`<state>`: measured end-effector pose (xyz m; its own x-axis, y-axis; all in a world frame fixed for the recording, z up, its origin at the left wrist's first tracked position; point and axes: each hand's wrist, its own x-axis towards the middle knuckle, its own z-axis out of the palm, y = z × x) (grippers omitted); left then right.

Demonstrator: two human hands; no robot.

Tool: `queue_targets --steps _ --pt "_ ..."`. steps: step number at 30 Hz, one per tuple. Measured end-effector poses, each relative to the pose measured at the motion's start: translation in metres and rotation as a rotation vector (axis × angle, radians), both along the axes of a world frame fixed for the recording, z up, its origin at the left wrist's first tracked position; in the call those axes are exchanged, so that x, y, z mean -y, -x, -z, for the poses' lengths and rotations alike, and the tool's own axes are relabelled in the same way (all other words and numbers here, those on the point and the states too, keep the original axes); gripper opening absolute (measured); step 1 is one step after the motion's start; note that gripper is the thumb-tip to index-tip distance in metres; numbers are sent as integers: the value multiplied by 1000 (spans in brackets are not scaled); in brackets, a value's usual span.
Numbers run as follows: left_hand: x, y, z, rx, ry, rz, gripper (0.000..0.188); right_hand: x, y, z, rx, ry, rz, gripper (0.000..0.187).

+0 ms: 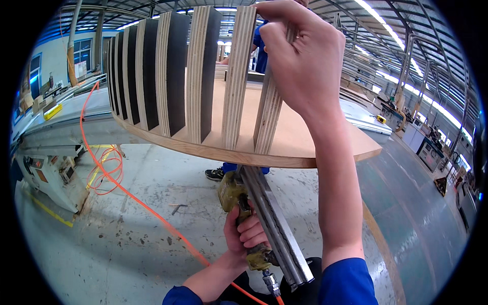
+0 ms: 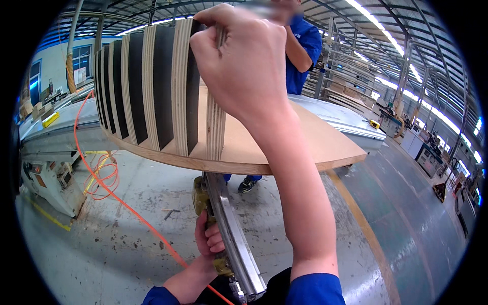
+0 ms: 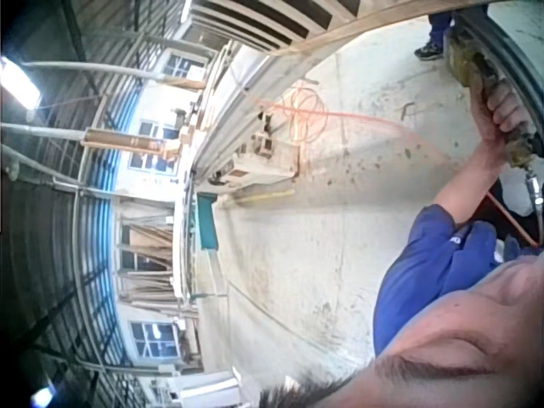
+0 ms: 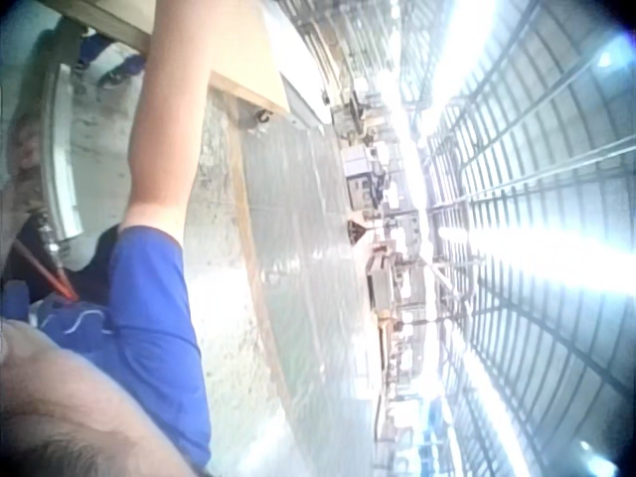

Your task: The person is assembling a curved wooden structure by attaching vertical slats to a circular base. They use a pneumatic nail gun to secure the slats in place, working sequentially around the perimeter of the base.

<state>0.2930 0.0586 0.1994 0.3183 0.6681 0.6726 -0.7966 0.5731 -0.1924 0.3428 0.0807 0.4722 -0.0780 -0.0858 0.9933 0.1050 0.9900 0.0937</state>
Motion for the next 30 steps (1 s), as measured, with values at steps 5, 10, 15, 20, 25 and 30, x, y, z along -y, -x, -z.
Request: queue_targets --steps 5,10,15,20,25,30 --pt "-2 -8 -6 21 -17 2 44 -38 2 -22 -33 -141 43 18" --pt "5 -9 -10 -13 16 31 41 -45 1 -36 -11 -197 144 17" --pt "12 -14 -20 -18 153 38 32 -48 -1 -35 -12 -203 168 17" --pt "15 -19 -18 13 111 36 30 -47 -2 -36 -8 -196 174 18" --pt "9 -16 -8 -22 47 22 31 -44 -4 -35 1 -176 209 19" --pt "18 -18 -15 34 117 65 29 -43 -4 -35 6 -178 200 20"
